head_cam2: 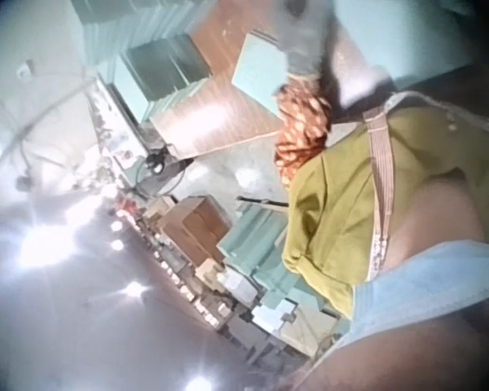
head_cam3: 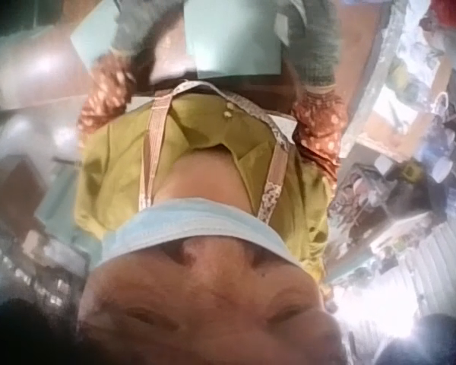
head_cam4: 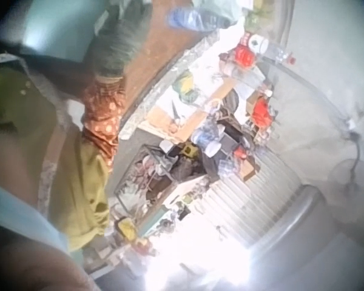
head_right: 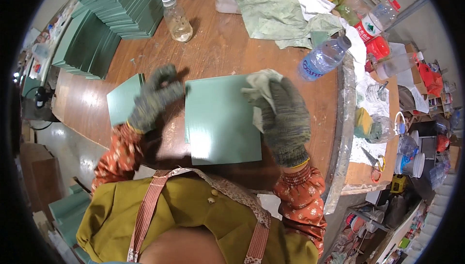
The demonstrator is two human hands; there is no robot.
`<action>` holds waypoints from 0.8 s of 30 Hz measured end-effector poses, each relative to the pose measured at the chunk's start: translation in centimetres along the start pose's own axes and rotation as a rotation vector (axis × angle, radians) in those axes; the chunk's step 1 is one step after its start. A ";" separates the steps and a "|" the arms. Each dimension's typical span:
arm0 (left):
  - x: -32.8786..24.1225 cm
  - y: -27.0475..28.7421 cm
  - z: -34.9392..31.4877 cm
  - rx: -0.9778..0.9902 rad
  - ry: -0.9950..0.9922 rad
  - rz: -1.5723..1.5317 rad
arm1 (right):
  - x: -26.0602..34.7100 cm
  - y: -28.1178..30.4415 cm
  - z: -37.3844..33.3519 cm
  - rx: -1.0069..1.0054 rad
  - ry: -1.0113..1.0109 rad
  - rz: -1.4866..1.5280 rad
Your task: Using a cloth and a liquid solution to clean and wipe down green foam blocks.
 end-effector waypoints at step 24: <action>-5.3 7.9 9.3 -0.528 -0.391 0.373 | -1.3 -5.3 11.4 0.014 -0.403 0.722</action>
Point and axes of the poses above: each hand's wrist, its own z-axis towards the middle knuckle, its own y-axis out of the back of the hand, x = y × z, the point moved 7 cm from there along z, towards the middle knuckle, and after that the axes turned 5 degrees about y, right-handed, at the moved point
